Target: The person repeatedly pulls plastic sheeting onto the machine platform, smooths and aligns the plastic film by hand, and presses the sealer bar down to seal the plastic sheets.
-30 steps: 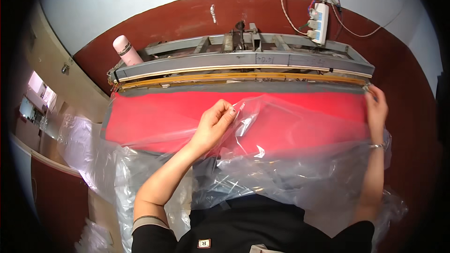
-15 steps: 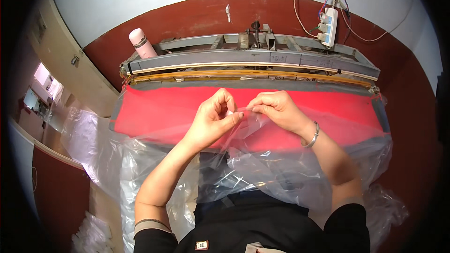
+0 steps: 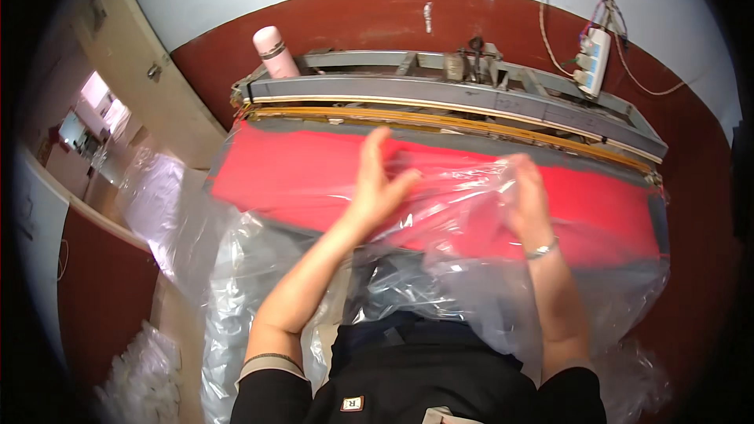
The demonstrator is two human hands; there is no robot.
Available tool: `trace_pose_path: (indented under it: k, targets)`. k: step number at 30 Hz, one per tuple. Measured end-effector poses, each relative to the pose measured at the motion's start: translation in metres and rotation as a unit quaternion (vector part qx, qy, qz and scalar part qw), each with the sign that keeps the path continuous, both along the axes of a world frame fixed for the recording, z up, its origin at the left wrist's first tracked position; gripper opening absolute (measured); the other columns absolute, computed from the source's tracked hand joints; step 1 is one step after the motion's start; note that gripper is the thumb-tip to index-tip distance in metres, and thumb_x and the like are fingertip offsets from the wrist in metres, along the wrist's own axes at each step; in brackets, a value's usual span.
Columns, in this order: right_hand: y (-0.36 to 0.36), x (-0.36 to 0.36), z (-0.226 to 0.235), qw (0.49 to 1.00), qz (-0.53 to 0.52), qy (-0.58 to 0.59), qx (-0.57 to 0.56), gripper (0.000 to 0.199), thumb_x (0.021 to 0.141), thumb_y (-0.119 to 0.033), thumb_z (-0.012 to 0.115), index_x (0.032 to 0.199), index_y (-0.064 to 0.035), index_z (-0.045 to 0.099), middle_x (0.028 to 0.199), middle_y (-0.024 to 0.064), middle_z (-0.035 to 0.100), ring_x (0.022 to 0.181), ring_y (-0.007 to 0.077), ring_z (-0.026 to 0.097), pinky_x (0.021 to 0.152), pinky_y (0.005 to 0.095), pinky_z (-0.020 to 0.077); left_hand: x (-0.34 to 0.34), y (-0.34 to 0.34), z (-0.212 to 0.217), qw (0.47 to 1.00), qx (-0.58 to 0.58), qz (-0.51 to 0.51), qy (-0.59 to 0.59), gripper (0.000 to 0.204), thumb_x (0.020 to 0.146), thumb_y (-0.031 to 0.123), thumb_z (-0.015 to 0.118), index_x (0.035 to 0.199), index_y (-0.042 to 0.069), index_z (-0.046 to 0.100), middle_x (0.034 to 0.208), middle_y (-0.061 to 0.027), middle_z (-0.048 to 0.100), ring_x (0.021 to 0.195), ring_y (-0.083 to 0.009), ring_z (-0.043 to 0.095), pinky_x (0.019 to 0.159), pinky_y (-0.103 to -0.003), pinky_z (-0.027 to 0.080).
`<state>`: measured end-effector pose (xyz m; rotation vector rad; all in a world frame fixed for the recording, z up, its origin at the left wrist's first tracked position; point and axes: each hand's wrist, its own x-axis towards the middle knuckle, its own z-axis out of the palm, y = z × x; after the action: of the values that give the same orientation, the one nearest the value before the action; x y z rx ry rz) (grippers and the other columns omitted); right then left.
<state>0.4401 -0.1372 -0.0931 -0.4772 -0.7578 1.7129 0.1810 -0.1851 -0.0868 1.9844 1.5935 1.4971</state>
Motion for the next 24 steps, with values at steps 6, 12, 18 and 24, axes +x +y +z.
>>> trace_pose_path:
  k: [6, 12, 18, 24]
  targets:
    - [0.024, 0.227, -0.040, 0.852, -0.321, -0.394, 0.125, 0.029, 0.089, -0.023, 0.048, 0.107, 0.0001, 0.052, 0.089, 0.0011, 0.054, 0.081, 0.0110, 0.052, 0.073, 0.0259, 0.0437, -0.208, -0.007, -0.044, 0.873, -0.250, 0.356, 0.222, 0.076, 0.073, 0.048, 0.061, 0.133, 0.012, 0.030, 0.139, -0.0139, 0.026, 0.126, -0.0432, 0.017, 0.098, -0.059, 0.020]
    - [0.010, 0.439, -0.050, 0.485, -0.426, -0.763, -0.045, 0.031, 0.089, -0.027, 0.044, 0.079, -0.0019, 0.060, 0.068, 0.0011, 0.056, 0.060, 0.0122, 0.050, 0.054, 0.0297, 0.0415, -0.234, -0.054, -0.038, 0.836, -0.317, 0.388, 0.222, 0.062, 0.076, 0.051, 0.056, 0.125, 0.015, 0.044, 0.135, -0.0107, 0.033, 0.125, -0.0415, 0.023, 0.095, -0.059, 0.024]
    - [0.006, 0.455, -0.059, 0.315, -0.434, -0.843, -0.047, 0.030, 0.089, -0.027, 0.043, 0.079, -0.0042, 0.060, 0.072, 0.0089, 0.060, 0.066, 0.0234, 0.056, 0.057, 0.0374, 0.0441, -0.037, -0.031, 0.009, 0.977, -0.211, 0.034, 0.020, 0.034, 0.083, 0.026, 0.056, 0.103, -0.002, 0.055, 0.106, -0.0111, 0.057, 0.095, -0.0198, 0.053, 0.085, -0.031, 0.040]
    - [0.020, 0.429, -0.039, 0.273, -0.459, -0.833, -0.145, 0.027, 0.087, -0.026, 0.043, 0.080, -0.0059, 0.060, 0.076, 0.0146, 0.063, 0.074, 0.0321, 0.061, 0.063, 0.0450, 0.0464, 0.226, -0.051, 0.034, 0.647, -0.453, -0.591, -0.163, 0.054, 0.084, 0.022, 0.057, 0.131, 0.007, 0.033, 0.129, -0.0091, 0.042, 0.120, -0.0231, 0.039, 0.093, -0.035, 0.038]
